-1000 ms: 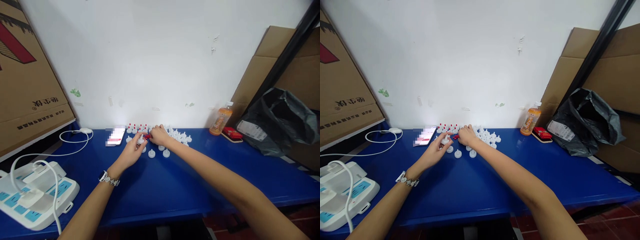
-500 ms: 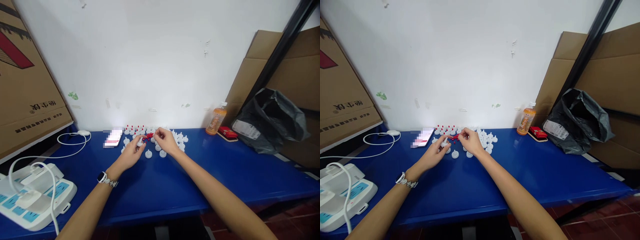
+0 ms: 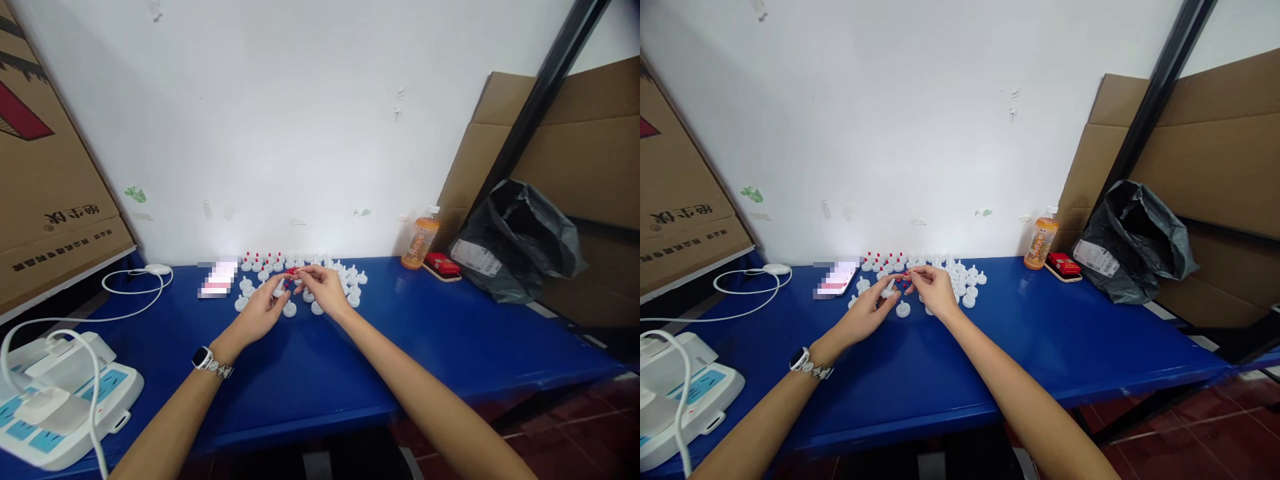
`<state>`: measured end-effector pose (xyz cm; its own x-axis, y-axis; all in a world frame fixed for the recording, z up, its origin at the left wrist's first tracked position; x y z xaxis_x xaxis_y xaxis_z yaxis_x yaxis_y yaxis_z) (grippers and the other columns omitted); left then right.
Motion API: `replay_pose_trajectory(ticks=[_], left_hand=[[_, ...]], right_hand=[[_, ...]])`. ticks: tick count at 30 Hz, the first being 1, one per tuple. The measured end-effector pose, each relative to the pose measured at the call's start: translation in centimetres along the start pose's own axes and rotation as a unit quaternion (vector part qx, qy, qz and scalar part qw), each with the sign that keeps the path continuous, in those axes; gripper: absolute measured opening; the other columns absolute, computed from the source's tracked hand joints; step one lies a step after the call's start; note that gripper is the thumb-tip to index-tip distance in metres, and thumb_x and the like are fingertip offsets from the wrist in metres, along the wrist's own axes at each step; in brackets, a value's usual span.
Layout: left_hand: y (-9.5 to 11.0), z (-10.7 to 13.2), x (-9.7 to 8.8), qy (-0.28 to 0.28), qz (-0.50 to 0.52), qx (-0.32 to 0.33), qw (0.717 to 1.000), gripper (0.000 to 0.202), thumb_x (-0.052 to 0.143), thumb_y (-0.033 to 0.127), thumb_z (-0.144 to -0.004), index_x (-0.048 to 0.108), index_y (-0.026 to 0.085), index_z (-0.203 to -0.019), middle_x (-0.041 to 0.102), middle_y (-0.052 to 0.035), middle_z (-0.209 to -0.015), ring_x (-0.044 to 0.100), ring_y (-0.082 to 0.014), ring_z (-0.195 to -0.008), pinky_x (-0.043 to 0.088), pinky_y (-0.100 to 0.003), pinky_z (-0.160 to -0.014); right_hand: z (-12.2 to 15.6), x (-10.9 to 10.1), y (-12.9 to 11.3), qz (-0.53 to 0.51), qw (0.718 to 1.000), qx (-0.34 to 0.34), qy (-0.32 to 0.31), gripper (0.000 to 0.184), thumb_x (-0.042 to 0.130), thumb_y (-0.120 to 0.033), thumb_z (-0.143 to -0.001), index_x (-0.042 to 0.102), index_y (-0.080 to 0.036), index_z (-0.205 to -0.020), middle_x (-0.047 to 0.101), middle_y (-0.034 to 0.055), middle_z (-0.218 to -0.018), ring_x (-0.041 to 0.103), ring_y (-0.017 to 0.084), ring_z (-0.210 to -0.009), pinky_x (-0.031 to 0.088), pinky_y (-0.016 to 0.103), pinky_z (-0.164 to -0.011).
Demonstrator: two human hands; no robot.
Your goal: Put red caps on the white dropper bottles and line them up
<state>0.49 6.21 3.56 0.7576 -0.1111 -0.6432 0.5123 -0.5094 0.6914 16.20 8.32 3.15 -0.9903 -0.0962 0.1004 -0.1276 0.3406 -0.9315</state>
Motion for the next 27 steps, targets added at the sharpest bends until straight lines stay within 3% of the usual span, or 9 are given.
replay_pose_trajectory(ticks=[7,11,16,22,27], left_hand=[[0.0,0.0,-0.2,0.008,-0.007,0.005,1.0,0.047,0.046,0.044,-0.097,0.05,0.019,-0.136,0.059,-0.0001,-0.078,0.049,-0.0124,-0.057,0.042,-0.026,-0.059],[-0.1,0.0,-0.2,0.005,-0.007,0.004,1.0,0.047,0.046,0.043,-0.097,0.05,0.018,-0.137,0.055,0.002,-0.071,0.048,-0.0128,-0.056,0.041,-0.026,-0.058],[-0.2,0.1,0.0,-0.002,-0.011,-0.004,1.0,0.046,0.045,0.044,-0.098,0.047,0.021,-0.138,0.053,0.0029,-0.071,0.048,-0.0122,-0.055,0.04,-0.025,-0.058],[-0.5,0.1,0.0,0.033,0.01,-0.002,0.999,0.06,0.047,0.044,-0.096,0.026,0.018,-0.146,0.056,-0.0065,-0.102,0.052,-0.01,-0.059,0.046,-0.026,-0.058],[-0.6,0.2,0.6,0.012,0.011,0.018,1.0,0.062,0.046,0.042,-0.097,0.02,0.022,-0.15,0.056,-0.0107,-0.115,0.054,-0.0085,-0.056,0.048,-0.026,-0.058]], right_hand=[[-0.1,-0.1,0.4,-0.014,1.0,0.017,-0.004,0.028,0.072,-0.039,-0.073,0.07,-0.015,-0.087,0.073,0.005,-0.075,0.064,0.012,-0.055,0.044,0.024,-0.053],[0.0,-0.4,0.2,-0.02,1.0,0.016,0.007,0.029,0.073,-0.032,-0.071,0.062,-0.018,-0.094,0.072,0.0002,-0.067,0.063,0.012,-0.052,0.047,0.024,-0.055],[0.1,-0.7,0.3,-0.021,1.0,0.01,0.019,0.027,0.075,-0.035,-0.071,0.056,-0.019,-0.081,0.073,0.0016,-0.069,0.065,0.013,-0.054,0.048,0.025,-0.056],[0.2,0.1,0.6,-0.037,0.999,0.008,-0.015,0.033,0.078,-0.045,-0.072,0.07,-0.016,-0.085,0.069,0.0022,-0.069,0.062,0.012,-0.056,0.048,0.026,-0.058],[0.5,1.0,0.2,-0.047,0.997,0.002,-0.064,0.034,0.075,-0.05,-0.076,0.075,-0.019,-0.09,0.067,0.001,-0.073,0.057,0.011,-0.06,0.049,0.027,-0.063]])
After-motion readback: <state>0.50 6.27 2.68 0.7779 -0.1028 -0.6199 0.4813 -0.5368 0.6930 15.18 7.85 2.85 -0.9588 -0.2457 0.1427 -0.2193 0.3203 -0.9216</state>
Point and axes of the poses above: each hand's wrist, its own z-axis away from the middle knuckle, its own x-axis out of the palm, y = z × x, the point moved 5 cm from there along -z, towards the middle knuckle
